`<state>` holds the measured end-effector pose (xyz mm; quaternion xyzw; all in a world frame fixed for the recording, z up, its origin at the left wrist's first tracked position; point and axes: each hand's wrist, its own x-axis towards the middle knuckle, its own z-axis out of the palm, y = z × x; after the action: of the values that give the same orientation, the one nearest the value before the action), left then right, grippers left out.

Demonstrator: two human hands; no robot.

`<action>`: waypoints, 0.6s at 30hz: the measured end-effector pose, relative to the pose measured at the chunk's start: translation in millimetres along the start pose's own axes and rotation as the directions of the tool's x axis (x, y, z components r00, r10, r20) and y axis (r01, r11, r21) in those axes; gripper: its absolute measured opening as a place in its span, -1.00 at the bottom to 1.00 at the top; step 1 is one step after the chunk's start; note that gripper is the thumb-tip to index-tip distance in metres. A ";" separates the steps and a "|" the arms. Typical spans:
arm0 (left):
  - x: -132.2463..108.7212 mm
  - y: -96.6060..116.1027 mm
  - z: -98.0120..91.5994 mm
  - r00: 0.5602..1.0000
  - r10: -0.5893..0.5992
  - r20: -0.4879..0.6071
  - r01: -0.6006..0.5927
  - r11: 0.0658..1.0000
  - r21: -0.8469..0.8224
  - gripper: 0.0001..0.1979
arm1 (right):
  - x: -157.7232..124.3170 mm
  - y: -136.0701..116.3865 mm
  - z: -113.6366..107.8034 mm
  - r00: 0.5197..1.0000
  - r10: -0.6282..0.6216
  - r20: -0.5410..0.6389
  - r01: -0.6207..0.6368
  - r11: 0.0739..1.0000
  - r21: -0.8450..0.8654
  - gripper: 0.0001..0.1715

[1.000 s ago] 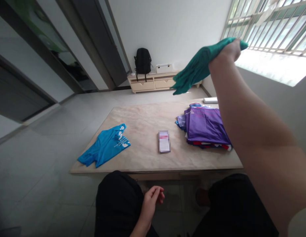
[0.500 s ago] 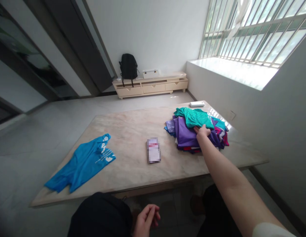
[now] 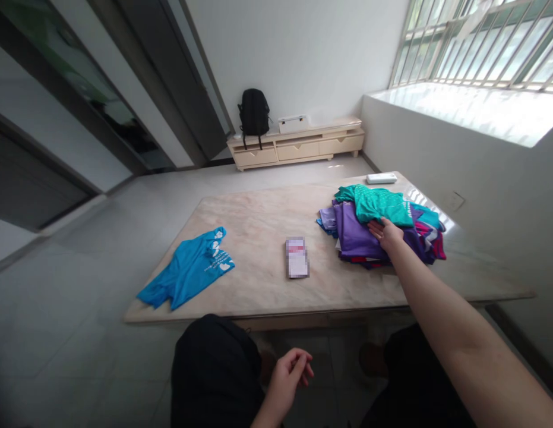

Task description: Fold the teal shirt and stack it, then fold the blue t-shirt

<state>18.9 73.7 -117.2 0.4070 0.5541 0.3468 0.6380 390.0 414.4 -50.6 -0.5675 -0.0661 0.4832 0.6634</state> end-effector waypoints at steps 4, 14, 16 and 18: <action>-2.8 0.4 2.0 0.999 0.002 0.035 -0.004 0.997 0.072 -0.35 | 0.9 3.7 1.3 0.998 0.004 0.059 -0.002 1.000 -0.026 -0.71; -6.1 -3.2 3.0 0.996 0.011 0.093 -0.027 0.984 0.175 -0.49 | -19.4 13.3 -21.9 0.965 -0.152 0.213 0.139 0.987 0.078 -0.83; -5.9 -3.0 3.7 0.995 0.010 0.096 -0.028 0.982 0.189 -0.51 | -22.7 14.1 -27.6 0.966 -0.150 0.212 0.137 0.988 0.074 -0.82; -5.7 -3.0 4.6 0.995 0.013 0.102 -0.033 0.981 0.193 -0.52 | -26.3 15.4 -34.0 0.967 -0.148 0.210 0.135 0.988 0.072 -0.81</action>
<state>22.6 66.7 -117.2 0.4905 0.5479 0.2778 0.6181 389.1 370.4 -62.8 -0.4867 -0.1637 0.4947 0.7012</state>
